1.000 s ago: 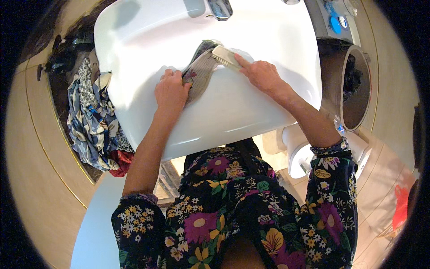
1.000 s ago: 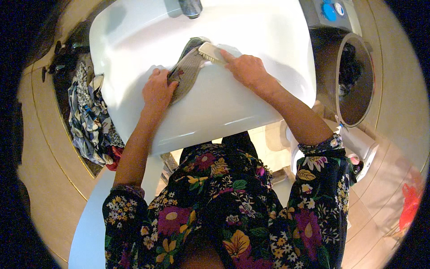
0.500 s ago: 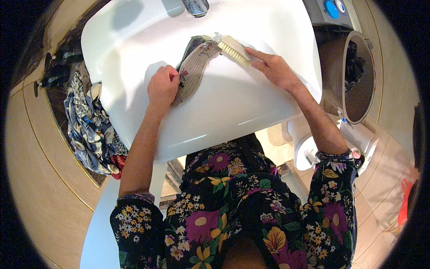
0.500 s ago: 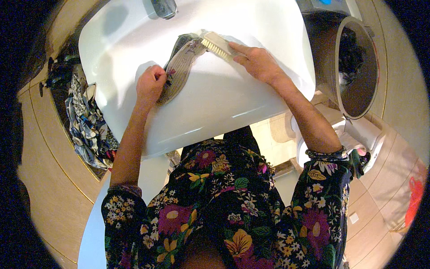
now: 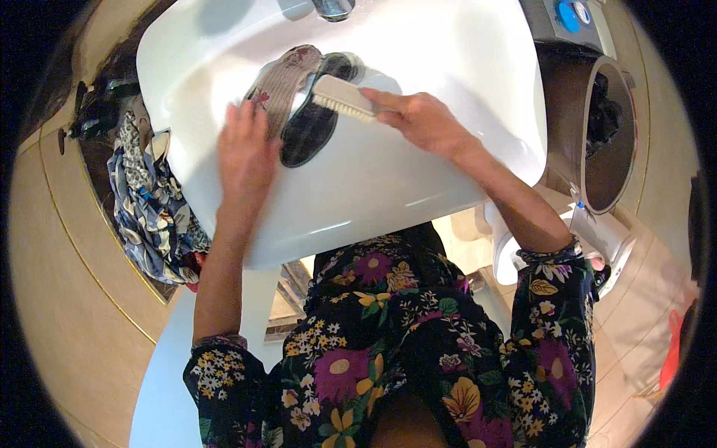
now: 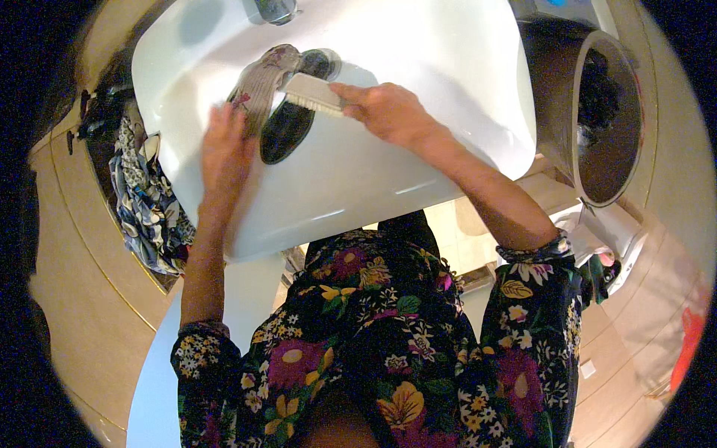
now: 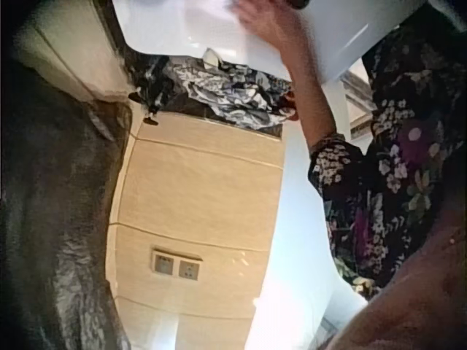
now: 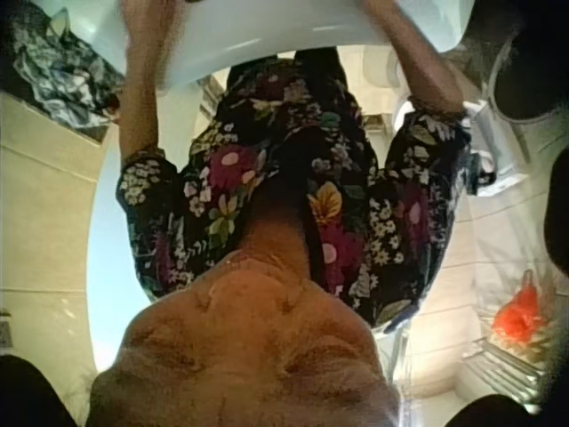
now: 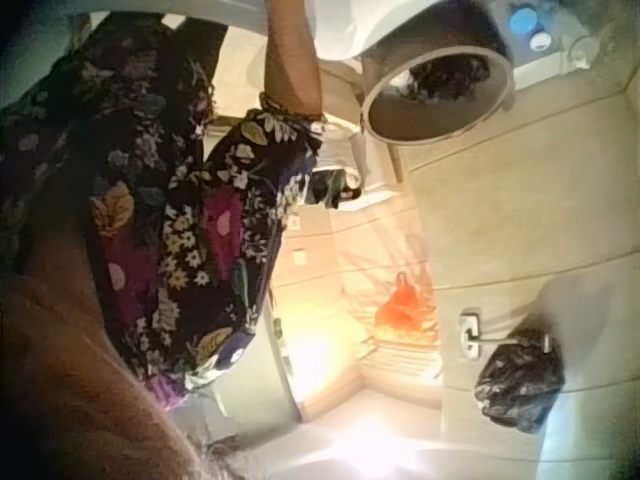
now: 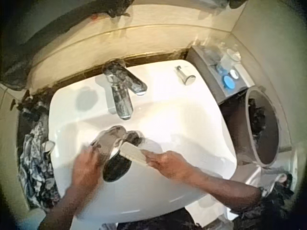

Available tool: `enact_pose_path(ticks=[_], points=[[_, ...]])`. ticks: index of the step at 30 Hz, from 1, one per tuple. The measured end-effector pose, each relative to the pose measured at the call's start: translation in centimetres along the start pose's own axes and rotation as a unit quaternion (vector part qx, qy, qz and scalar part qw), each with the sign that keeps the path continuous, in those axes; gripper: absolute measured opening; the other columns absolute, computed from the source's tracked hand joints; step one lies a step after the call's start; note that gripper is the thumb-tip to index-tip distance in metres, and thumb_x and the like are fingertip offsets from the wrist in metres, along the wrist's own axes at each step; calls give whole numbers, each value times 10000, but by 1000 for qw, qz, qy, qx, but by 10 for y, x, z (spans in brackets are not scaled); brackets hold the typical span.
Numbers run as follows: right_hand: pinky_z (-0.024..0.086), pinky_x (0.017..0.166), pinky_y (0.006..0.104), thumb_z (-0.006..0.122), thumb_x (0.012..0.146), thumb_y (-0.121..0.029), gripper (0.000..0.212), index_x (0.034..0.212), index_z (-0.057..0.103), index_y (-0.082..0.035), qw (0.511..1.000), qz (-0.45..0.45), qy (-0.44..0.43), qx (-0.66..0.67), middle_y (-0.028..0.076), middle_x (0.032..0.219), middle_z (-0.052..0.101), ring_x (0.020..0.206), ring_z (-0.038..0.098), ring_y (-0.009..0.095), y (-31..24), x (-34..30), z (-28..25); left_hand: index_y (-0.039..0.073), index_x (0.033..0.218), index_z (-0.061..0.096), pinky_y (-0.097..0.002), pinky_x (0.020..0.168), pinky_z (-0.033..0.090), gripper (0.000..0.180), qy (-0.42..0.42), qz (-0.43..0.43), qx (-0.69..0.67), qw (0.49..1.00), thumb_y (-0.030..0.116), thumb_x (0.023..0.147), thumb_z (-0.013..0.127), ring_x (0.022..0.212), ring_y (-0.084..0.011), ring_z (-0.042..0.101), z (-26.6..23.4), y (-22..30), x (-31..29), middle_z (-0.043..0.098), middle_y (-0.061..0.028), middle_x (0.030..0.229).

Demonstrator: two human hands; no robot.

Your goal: The person scrubs a sock with a brush in a bathroom sink, rinses it under running water, and then washes a dark garment by hand in a metal basin filled with soapy water. The person repeatedly agitates and wrings the garment in the basin.

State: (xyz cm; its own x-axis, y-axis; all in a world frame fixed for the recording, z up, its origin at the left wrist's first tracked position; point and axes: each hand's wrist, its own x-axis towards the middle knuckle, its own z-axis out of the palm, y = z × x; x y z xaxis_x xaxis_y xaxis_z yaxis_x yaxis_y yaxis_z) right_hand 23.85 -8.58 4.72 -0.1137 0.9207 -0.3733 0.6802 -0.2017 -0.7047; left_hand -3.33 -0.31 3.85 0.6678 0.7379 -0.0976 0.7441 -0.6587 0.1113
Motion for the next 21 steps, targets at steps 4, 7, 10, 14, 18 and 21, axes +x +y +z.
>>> enact_pose_path(ticks=[4, 7, 10, 14, 18, 21], points=[[490, 662, 409, 557, 842, -205, 437, 1265, 458, -156, 996, -52, 44, -51, 175, 808, 634, 721, 621, 320, -23, 21, 31, 35, 1248, 446, -500, 1035, 202, 548, -128, -3, 25, 992, 374, 826, 529, 1277, -381, 271, -2, 25, -20, 337, -218, 1352], [486, 596, 404, 544, 846, -198, 462, 1291, 423, -182, 995, -63, 17, -73, 167, 755, 622, 676, 618, 313, -33, 34, 56, 47, 1251, 451, -505, 1033, 199, 541, -167, -17, -13, 986, 408, 849, 489, 1278, -384, 269, -9, 43, -33, 318, -220, 1365], [489, 553, 389, 533, 845, -201, 483, 1307, 392, -205, 984, -90, -37, -146, 164, 736, 609, 681, 623, 292, -33, 33, 65, 50, 1245, 460, -506, 1022, 216, 521, -166, -9, -24, 986, 407, 866, 467, 1265, -387, 287, -11, 45, -35, 340, -225, 1348], [518, 578, 375, 509, 839, -137, 545, 1338, 315, -243, 964, -101, -20, -245, 155, 809, 602, 693, 627, 290, -2, 38, 57, 49, 1223, 478, -506, 1007, 249, 496, -156, -2, -48, 987, 390, 863, 474, 1238, -372, 336, -9, 46, -30, 390, -220, 1314], [503, 518, 384, 472, 853, -122, 577, 1368, 242, -245, 936, 3, 50, -350, 128, 745, 608, 658, 628, 273, 58, 41, 3, 47, 1198, 495, -504, 996, 275, 469, -144, -10, -52, 988, 369, 857, 484, 1217, -354, 374, -8, 46, -31, 420, -212, 1291], [498, 516, 383, 504, 814, -82, 640, 1375, 247, -248, 931, 23, 73, -357, 132, 725, 589, 625, 609, 266, 59, 26, -13, 43, 1186, 505, -506, 997, 273, 453, -142, -7, -42, 989, 357, 861, 479, 1217, -355, 374, -7, 46, -30, 418, -213, 1294]])
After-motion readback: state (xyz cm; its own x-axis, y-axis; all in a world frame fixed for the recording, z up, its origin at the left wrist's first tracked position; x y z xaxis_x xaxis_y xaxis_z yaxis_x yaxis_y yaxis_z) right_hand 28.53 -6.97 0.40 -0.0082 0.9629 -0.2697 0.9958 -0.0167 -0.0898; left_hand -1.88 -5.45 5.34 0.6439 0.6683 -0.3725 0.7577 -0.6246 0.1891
